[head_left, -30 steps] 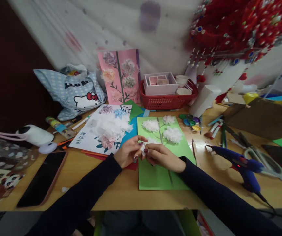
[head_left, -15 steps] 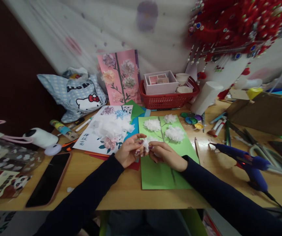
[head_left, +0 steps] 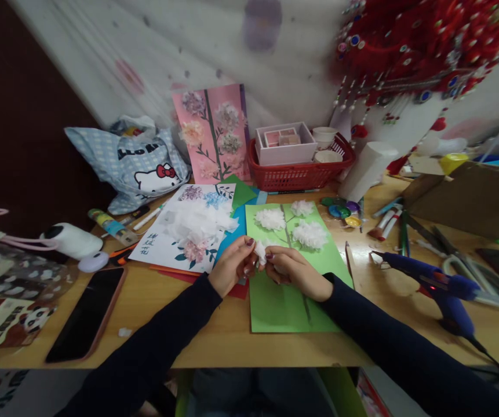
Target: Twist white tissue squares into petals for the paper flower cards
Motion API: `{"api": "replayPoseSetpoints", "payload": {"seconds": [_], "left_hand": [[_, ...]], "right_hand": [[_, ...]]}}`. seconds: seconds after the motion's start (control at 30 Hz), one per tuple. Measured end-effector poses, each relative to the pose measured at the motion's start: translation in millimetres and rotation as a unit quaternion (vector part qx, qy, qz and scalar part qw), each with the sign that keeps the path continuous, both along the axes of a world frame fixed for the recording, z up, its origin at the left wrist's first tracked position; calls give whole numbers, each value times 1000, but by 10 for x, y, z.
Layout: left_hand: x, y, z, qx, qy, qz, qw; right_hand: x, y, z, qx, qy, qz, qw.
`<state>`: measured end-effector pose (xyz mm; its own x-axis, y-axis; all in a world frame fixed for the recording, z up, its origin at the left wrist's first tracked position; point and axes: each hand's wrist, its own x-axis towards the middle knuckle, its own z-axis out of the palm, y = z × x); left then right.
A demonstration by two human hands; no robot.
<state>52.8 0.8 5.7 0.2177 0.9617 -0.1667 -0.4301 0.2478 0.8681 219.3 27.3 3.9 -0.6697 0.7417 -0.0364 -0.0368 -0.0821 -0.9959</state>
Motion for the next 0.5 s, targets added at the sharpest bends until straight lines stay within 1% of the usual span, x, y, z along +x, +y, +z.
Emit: {"api": "replayPoseSetpoints", "payload": {"seconds": [0.1, 0.33, 0.5], "left_hand": [[0, -4, 5, 7, 17, 3, 1000], [-2, -17, -22, 23, 32, 7, 999], [-2, -33, -53, 32, 53, -3, 998]], "right_hand": [[1, -12, -4, 2, -5, -6, 1000], [18, -13, 11, 34, -10, -56, 998], [26, -16, 22, 37, -5, -33, 999]]}}
